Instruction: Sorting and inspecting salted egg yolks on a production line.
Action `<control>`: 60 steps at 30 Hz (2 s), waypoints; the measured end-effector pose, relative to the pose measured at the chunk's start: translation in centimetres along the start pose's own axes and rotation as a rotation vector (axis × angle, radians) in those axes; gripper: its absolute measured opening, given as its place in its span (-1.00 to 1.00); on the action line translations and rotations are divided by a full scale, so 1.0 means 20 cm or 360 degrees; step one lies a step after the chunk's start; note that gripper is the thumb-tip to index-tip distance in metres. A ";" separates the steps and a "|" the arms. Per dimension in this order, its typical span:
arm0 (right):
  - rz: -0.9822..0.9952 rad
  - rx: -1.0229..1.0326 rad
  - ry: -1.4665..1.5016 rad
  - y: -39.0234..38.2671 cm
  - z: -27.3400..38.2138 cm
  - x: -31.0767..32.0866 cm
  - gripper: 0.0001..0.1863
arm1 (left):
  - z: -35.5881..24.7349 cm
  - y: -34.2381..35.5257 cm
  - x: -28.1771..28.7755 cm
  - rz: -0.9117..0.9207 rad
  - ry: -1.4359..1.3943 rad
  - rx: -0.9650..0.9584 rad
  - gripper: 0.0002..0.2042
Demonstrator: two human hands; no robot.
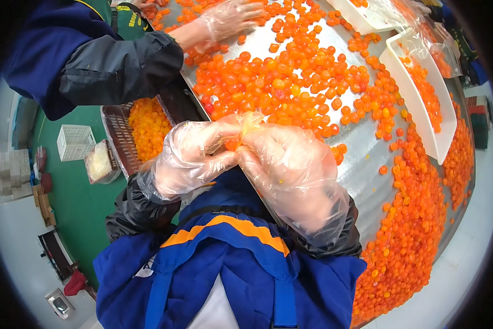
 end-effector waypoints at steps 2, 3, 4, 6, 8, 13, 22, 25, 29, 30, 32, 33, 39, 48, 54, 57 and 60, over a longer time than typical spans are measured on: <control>-0.0023 0.0086 -0.0043 0.00 0.01 0.00 -0.77 | 0.00 0.01 -0.02 0.0042 0.0007 0.0002 -0.67; -0.0033 0.0129 -0.0065 0.00 0.02 -0.01 -0.80 | 0.00 0.01 -0.03 0.0067 0.0091 0.0002 -0.67; -0.0009 0.0141 -0.0049 0.00 0.01 -0.03 -0.81 | -0.01 0.00 -0.03 0.0085 0.0181 0.0006 -0.67; 0.0040 0.0167 -0.0018 -0.02 0.00 -0.08 -0.83 | 0.01 -0.02 -0.05 0.0094 0.0280 0.0009 -0.69; 0.0096 0.0165 -0.0047 -0.05 -0.01 -0.13 -0.85 | 0.05 -0.05 -0.09 0.0079 0.0294 -0.0010 -0.71; 0.0143 0.0088 -0.0043 -0.18 -0.05 -0.26 -0.85 | 0.13 -0.14 -0.19 0.0132 0.0232 0.0031 -0.86; 0.0035 0.0026 0.0014 -0.23 -0.10 -0.34 -0.79 | 0.19 -0.17 -0.20 0.0197 0.0260 0.0114 -0.82; 0.0001 -0.0055 0.0076 -0.20 -0.11 -0.32 -0.80 | 0.18 -0.15 -0.15 0.0141 0.0163 0.0108 -0.77; 0.0036 -0.0243 0.0204 -0.18 -0.12 -0.28 -0.77 | 0.18 -0.14 -0.10 0.0143 0.0104 0.0265 -0.67; 0.0000 -0.0200 0.0195 -0.17 -0.11 -0.27 -0.78 | 0.17 -0.13 -0.09 0.0114 0.0052 0.0266 -0.67; -0.0042 -0.0186 0.0241 -0.15 -0.10 -0.25 -0.79 | 0.16 -0.13 -0.07 0.0052 -0.0047 0.0262 -0.68; -0.0046 -0.0217 0.0296 -0.15 -0.11 -0.24 -0.78 | 0.16 -0.14 -0.06 0.0029 -0.0071 0.0265 -0.67; 0.0006 -0.0266 0.0382 -0.12 -0.09 -0.21 -0.77 | 0.13 -0.14 -0.04 -0.0013 0.0009 0.0154 -0.62; 0.0129 -0.0001 -0.0045 -0.13 -0.02 -0.28 -0.85 | 0.08 -0.17 -0.08 -0.0019 0.0386 -0.0145 -0.70; 0.0031 -0.0138 0.0150 -0.10 -0.06 -0.24 -0.82 | 0.12 -0.15 -0.04 -0.0030 0.0145 0.0094 -0.68; 0.0031 -0.0347 0.0418 -0.07 -0.08 -0.21 -0.79 | 0.12 -0.15 0.00 -0.0151 -0.0062 0.0131 -0.66; 0.0110 -0.0641 0.0624 -0.12 -0.14 -0.24 -0.77 | 0.12 -0.15 0.01 -0.0142 -0.0171 0.0220 -0.64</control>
Point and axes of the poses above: each hand's wrist, its own y-axis towards the middle knuckle, its own x-axis out of the back of the hand, z = x × y, the point moved 9 cm from there along y, towards the middle knuckle, and after that the axes turned 10 degrees about -z, right-handed, at the moved point
